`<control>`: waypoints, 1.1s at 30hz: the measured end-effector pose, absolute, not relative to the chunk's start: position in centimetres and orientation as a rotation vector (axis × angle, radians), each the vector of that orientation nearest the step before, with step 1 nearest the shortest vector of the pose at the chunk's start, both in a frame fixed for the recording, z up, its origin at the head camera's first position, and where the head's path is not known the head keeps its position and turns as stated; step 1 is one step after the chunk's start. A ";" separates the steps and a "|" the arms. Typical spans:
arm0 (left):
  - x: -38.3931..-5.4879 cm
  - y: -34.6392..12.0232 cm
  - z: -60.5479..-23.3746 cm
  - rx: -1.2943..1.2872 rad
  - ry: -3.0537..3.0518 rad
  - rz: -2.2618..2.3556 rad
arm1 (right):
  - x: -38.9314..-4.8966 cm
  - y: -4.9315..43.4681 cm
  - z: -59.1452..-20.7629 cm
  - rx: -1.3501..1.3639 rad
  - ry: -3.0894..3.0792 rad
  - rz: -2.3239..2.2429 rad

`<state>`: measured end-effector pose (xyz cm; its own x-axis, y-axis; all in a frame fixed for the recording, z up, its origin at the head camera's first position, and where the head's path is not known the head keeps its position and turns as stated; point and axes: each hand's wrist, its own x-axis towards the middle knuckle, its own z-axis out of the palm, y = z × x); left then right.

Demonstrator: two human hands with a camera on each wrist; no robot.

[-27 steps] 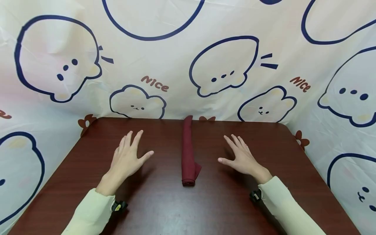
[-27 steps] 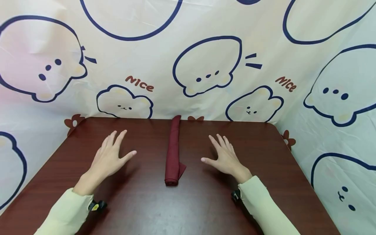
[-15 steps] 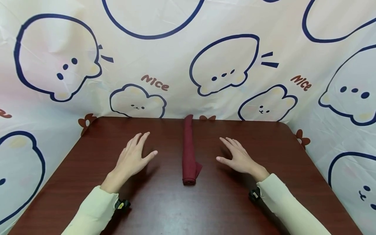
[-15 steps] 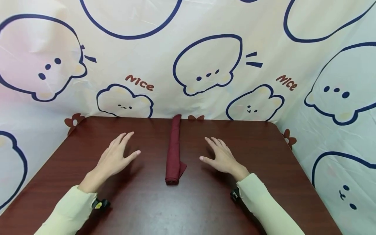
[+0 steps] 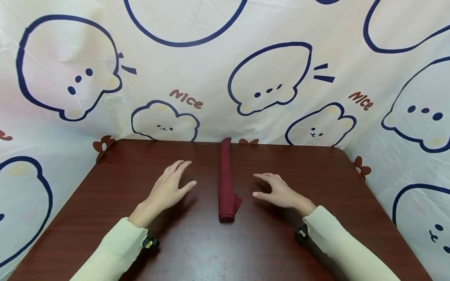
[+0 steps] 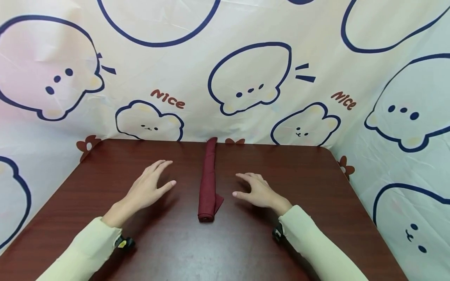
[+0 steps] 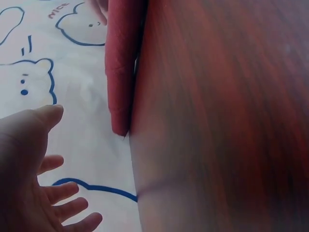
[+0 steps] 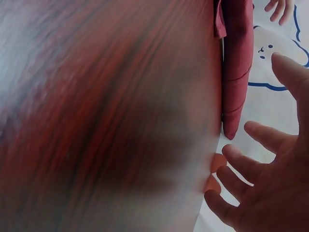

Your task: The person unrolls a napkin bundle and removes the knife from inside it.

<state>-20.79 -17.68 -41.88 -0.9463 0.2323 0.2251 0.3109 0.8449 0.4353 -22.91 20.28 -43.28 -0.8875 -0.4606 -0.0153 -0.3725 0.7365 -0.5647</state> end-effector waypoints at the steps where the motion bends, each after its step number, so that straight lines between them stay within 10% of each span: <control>1: -20.8 -17.5 -41.9 -0.437 -2.859 -0.722 | -22.9 20.1 -43.3 -0.677 2.769 -0.864; 33: -20.9 -12.9 -43.1 -0.682 -2.878 -0.888 | -24.2 16.2 -44.4 -0.930 2.523 -1.089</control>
